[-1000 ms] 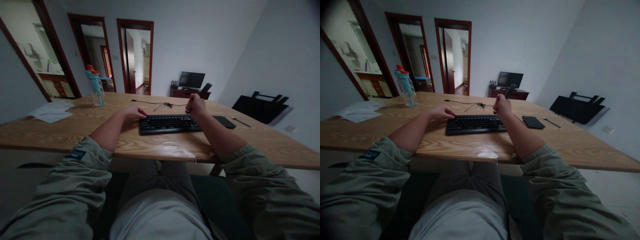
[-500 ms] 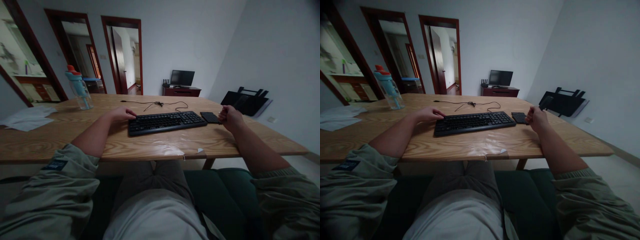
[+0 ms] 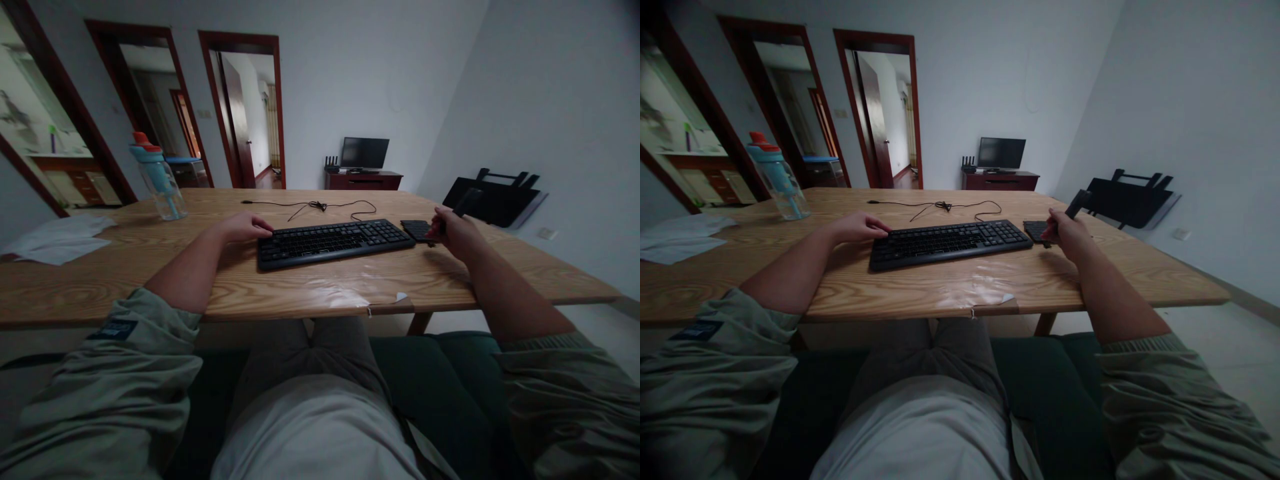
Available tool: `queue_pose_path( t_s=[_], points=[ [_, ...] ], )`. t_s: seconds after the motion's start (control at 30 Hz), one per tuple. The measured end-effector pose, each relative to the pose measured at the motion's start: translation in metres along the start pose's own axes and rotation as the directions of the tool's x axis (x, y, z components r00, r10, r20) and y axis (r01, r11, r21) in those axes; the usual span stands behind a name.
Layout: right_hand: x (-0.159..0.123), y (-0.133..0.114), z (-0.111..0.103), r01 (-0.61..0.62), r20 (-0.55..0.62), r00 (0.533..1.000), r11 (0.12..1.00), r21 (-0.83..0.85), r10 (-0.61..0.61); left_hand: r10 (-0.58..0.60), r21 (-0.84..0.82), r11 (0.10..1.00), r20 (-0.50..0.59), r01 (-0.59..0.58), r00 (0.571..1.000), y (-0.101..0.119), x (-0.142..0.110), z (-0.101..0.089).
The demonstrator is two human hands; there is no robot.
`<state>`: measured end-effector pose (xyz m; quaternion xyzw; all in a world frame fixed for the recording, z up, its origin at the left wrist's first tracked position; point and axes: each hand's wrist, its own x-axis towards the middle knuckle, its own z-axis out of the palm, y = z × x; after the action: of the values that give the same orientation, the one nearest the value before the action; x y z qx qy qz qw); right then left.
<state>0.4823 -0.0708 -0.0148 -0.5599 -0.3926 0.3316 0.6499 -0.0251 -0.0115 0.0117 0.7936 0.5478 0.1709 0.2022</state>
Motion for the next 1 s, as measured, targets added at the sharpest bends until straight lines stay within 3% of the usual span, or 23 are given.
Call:
queue_pose_path(
  t_s=[0.27,0.47,1.0],
  points=[
    [-0.006,-0.002,0.005,-0.034,0.038,0.999,0.992,-0.121,0.039,0.011,0.004,1.0,-0.018,-0.011,1.0,-0.002,0.001,0.001],
    [0.0,0.005,0.003,0.018,0.033,0.999,0.978,-0.208,-0.011,-0.009,0.02,1.0,-0.027,0.01,1.0,0.001,-0.001,0.001],
    [-0.001,0.007,0.004,0.07,0.108,0.993,0.976,-0.206,-0.048,0.008,-0.014,1.0,-0.003,-0.008,1.0,-0.004,0.002,0.001]
  ],
)
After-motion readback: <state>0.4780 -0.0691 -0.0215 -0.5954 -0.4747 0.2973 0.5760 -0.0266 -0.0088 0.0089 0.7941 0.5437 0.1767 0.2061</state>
